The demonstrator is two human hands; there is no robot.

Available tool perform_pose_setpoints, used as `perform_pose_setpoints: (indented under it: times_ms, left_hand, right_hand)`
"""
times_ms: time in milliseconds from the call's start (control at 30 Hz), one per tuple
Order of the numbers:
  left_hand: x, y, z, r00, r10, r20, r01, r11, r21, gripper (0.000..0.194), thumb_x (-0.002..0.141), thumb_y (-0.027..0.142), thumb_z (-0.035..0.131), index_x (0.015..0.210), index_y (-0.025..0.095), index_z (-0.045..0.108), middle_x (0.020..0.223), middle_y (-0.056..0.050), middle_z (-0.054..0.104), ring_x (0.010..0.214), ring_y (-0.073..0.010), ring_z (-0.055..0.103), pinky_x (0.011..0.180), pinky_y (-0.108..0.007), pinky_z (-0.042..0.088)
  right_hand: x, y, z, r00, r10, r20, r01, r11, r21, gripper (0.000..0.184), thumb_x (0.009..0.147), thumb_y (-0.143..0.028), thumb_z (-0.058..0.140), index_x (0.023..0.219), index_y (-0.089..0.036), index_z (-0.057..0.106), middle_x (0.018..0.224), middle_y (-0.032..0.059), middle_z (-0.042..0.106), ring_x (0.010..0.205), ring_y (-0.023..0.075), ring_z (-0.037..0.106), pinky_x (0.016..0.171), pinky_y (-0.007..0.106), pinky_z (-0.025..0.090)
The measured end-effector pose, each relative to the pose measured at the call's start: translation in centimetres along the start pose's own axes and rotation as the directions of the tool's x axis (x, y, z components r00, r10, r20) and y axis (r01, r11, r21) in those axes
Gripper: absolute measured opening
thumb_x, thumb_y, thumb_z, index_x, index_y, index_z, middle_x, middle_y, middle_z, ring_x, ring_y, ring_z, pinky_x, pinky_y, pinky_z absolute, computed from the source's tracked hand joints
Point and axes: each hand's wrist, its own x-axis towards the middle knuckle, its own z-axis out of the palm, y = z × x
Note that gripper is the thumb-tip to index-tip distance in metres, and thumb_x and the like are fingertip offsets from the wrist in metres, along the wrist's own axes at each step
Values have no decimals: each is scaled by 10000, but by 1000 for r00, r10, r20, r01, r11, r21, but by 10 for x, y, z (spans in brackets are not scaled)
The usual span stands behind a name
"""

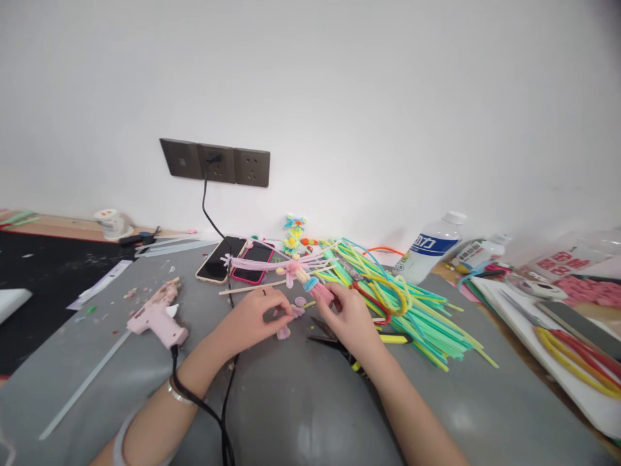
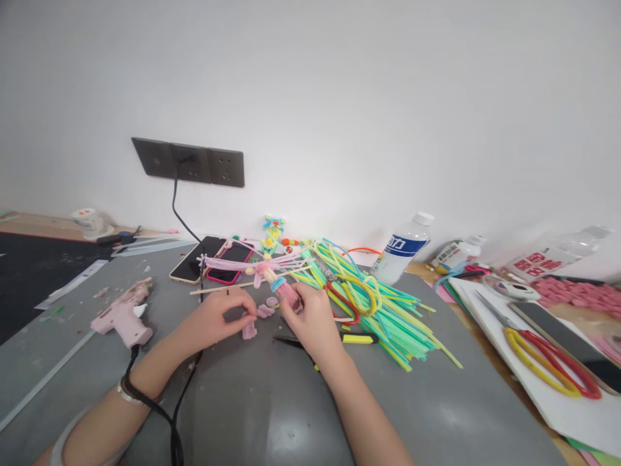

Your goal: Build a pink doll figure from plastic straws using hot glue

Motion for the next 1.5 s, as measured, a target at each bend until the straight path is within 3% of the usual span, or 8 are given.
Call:
perform_pose_setpoints:
  times_ms: [133, 333, 400, 533, 733, 1067, 1333, 1500]
  left_hand:
    - [3, 2, -5, 983, -122, -135, 103, 985, -140, 139, 872, 270, 585, 783, 176, 636, 742, -8, 669, 687, -135, 593, 652, -238, 462]
    - [8, -5, -7, 901, -275, -335, 127, 907, -402, 229, 793, 396, 670, 778, 172, 621, 730, -9, 652, 664, -140, 616, 602, -246, 527]
    - [8, -6, -6, 900, -305, -311, 136, 875, -464, 250, 762, 409, 708, 777, 171, 633, 718, -6, 660, 647, -139, 625, 591, -247, 535]
    - [8, -7, -2, 928, -340, -153, 192, 787, -586, 285, 732, 409, 764, 787, 156, 646, 711, -16, 699, 616, -135, 652, 625, -267, 558]
    - [7, -9, 2, 933, -359, -37, 246, 708, -662, 356, 683, 407, 818, 861, 144, 655, 857, -76, 772, 778, -193, 731, 770, -331, 593]
    - [5, -8, 2, 942, -335, 20, 257, 683, -684, 364, 694, 403, 818, 898, 141, 669, 941, -124, 786, 919, -263, 747, 808, -373, 602]
    - [6, -8, 2, 933, -358, 43, 279, 641, -715, 385, 711, 431, 804, 910, 130, 670, 910, -112, 781, 763, -196, 732, 716, -305, 590]
    - [7, -4, -2, 943, -323, -80, 198, 738, -645, 377, 797, 504, 697, 865, 134, 670, 705, -44, 722, 570, -114, 613, 564, -225, 503]
  right_hand:
    - [-20, -2, 6, 998, -19, -53, 14, 995, -103, 203, 870, -284, 548, 687, -197, 552, 599, -24, 544, 535, 140, 446, 631, 309, 318]
    - [-65, -9, 16, 984, -90, -153, 60, 980, -190, 133, 871, -247, 538, 746, -213, 567, 623, -20, 565, 597, 173, 502, 672, 331, 297]
    - [-77, -15, 21, 981, -95, -167, 60, 978, -199, 103, 861, -228, 545, 763, -216, 574, 648, -11, 595, 618, 182, 505, 681, 339, 282]
    - [-93, -25, 32, 985, -47, -168, 13, 980, -200, 83, 823, -184, 574, 748, -220, 583, 678, -5, 632, 660, 201, 520, 688, 350, 254]
    - [-99, -29, 35, 982, 37, -184, -68, 983, -168, 136, 885, -248, 563, 757, -216, 595, 654, -23, 603, 609, 180, 502, 681, 344, 237]
    - [-102, -24, 37, 957, 57, -284, -126, 964, -233, 191, 918, -313, 545, 777, -213, 626, 608, -17, 576, 575, 182, 516, 679, 339, 234]
    - [-101, -23, 41, 955, 114, -273, -200, 928, -314, 249, 940, -422, 510, 893, -200, 612, 691, -13, 623, 624, 180, 562, 744, 332, 246]
    - [-104, -17, 43, 954, 135, -267, -214, 932, -293, 299, 907, -497, 548, 916, -198, 542, 748, -15, 628, 647, 183, 589, 765, 340, 258]
